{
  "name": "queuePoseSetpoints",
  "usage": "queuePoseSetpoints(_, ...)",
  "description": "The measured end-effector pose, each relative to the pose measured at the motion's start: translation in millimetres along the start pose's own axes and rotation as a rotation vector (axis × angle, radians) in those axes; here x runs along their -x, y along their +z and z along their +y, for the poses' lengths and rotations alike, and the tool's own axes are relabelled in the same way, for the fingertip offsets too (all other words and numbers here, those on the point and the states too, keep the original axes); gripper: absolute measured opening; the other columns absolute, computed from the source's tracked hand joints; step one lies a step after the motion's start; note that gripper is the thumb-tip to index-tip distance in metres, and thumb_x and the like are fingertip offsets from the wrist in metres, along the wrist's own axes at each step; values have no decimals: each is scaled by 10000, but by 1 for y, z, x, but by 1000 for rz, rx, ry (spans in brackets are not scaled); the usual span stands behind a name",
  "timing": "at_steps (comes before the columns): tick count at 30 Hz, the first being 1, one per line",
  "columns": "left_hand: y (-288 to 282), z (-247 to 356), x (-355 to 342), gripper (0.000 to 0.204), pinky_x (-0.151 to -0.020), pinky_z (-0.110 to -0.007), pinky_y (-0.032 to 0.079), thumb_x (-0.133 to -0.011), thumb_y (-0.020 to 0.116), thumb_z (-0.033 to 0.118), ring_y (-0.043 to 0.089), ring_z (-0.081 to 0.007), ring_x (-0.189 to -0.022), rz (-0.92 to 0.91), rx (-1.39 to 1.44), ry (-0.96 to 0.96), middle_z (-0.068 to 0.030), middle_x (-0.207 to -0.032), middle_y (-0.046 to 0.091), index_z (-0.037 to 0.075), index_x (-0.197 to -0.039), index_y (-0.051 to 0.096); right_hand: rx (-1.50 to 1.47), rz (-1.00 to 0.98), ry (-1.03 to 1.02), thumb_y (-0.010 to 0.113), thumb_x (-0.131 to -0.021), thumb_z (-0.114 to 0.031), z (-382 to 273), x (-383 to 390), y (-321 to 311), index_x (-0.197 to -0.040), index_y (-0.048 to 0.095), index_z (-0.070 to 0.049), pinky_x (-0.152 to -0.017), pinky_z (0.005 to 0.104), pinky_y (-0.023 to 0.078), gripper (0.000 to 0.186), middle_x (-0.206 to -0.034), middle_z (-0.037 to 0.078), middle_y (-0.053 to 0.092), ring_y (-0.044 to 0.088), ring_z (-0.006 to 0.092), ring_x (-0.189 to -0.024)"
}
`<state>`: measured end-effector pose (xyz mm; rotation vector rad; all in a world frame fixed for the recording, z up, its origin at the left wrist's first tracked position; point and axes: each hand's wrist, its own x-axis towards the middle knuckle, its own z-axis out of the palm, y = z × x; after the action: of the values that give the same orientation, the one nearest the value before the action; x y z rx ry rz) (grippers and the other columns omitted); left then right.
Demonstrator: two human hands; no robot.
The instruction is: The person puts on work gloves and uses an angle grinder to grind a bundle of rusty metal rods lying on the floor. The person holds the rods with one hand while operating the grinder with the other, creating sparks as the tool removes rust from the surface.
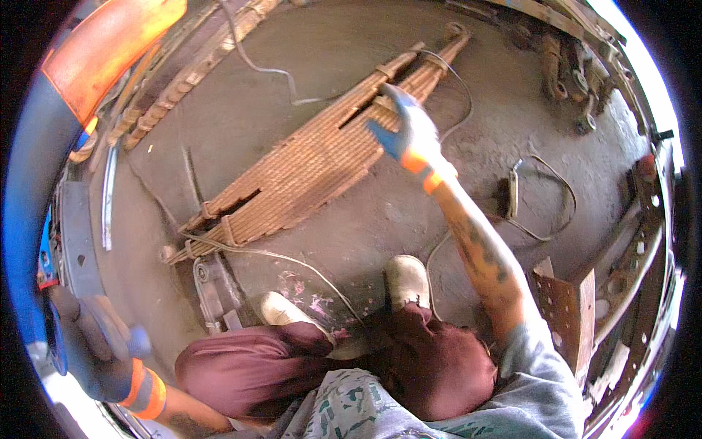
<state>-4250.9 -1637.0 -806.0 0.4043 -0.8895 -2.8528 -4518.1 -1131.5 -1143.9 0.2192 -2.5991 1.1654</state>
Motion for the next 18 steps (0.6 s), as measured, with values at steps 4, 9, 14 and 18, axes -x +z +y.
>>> queuePoseSetpoints(4, 72, -84, 20, 492, -522, -269, 392, -1138, 468, 239, 402, -115, -524, -274, -719, 502, -5, -731, 531, -133, -1457, 511, -66, -444, -88, 885, -796, -488, -42, -108, 103, -1602, 404, -108, -1196, 481, 444, 1013, -1674, 201, 374, 481, 410, -1461)
queuePoseSetpoints(9, 107, -116, 32, 545, -534, -260, 360, -1152, 394, 260, 390, -88, -542, -208, -963, 771, 38, -660, 447, -169, -1486, 436, -198, -163, 510, 752, -907, -562, -27, -182, 123, -1136, 779, -49, -868, 461, 599, 563, -1071, 230, 784, 768, 401, -1003)
queuePoseSetpoints(14, 33, -46, 63, 500, -960, -328, 464, -1156, 386, 229, 550, -177, -1080, -378, -974, 426, -93, -1377, 471, -46, -1574, 394, -528, 721, 140, 735, -993, -435, 68, -238, -32, -952, 786, -19, -636, 378, 484, 421, -786, 38, 693, 575, 149, -698)
queuePoseSetpoints(18, 49, -55, 11, 411, -771, -277, 389, -1120, 463, 184, 467, -115, -860, -105, -1092, 530, -61, -1157, 499, -67, -1442, 504, -82, 824, 34, 717, -1012, -386, 137, -202, -253, -1082, 805, -28, -713, 342, 525, 376, -910, 35, 765, 642, 145, -782)
